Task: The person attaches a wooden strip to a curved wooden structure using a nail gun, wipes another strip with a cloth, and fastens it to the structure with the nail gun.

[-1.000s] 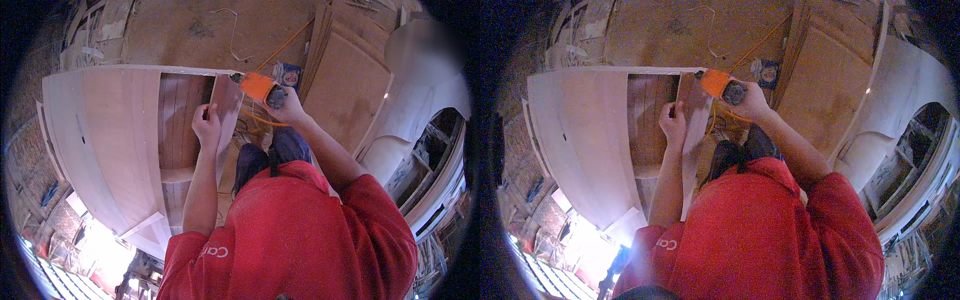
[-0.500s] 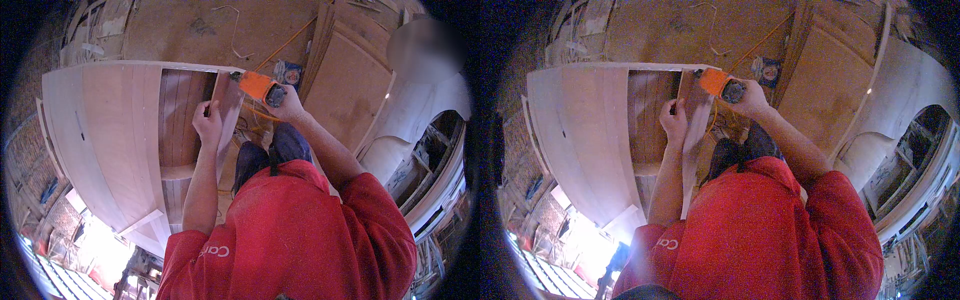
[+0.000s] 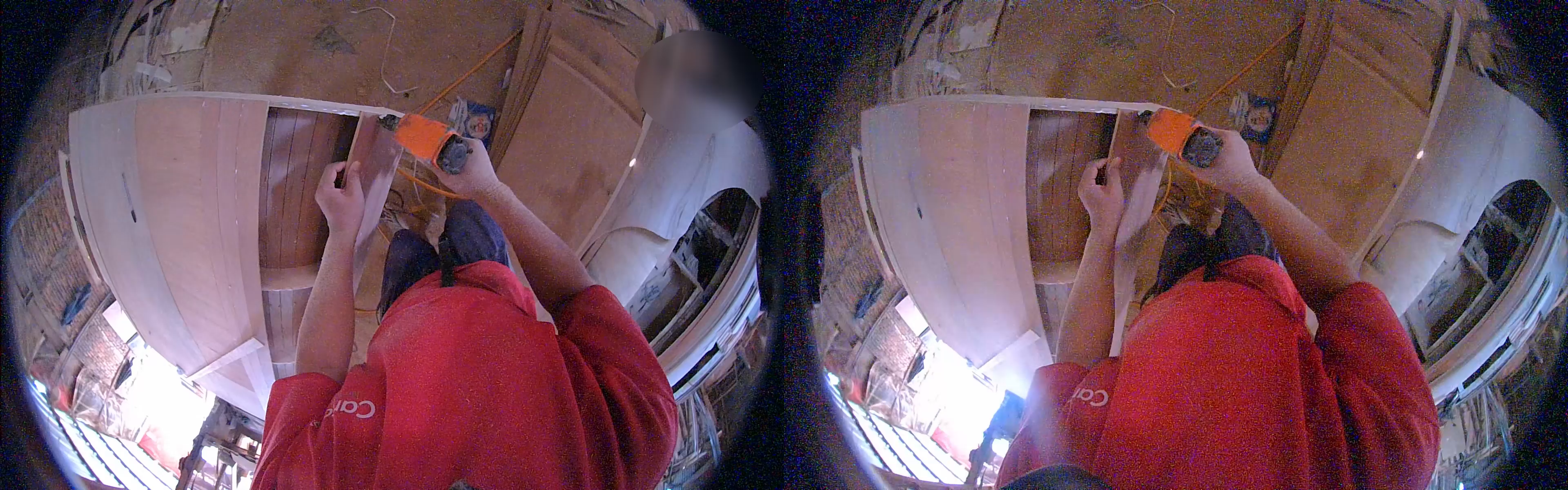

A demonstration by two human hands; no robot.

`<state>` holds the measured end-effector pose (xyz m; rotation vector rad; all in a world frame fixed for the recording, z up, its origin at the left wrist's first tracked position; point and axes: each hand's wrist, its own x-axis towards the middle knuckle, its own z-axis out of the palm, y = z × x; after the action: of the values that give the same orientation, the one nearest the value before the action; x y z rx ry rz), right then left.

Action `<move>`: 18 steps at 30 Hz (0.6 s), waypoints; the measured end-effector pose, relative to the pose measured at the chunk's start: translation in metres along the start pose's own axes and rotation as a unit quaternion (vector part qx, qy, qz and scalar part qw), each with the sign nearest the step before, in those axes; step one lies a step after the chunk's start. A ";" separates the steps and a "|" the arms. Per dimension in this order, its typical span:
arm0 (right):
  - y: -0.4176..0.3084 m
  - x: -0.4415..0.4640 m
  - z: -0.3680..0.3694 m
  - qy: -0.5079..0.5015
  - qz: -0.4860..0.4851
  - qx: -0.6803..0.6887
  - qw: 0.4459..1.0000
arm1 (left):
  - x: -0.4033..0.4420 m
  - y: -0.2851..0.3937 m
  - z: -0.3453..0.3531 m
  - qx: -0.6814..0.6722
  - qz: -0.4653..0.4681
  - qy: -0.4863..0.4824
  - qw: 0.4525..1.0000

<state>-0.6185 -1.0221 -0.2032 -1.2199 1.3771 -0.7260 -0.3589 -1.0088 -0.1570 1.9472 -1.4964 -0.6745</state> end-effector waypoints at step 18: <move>-0.020 0.009 0.010 -0.023 -0.031 0.097 0.995 | 0.000 0.003 -0.002 0.019 -0.006 0.000 1.000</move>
<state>-0.6026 -1.0343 -0.1900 -1.1222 1.2054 -0.8485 -0.3594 -1.0087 -0.1537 1.9864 -1.5100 -0.6561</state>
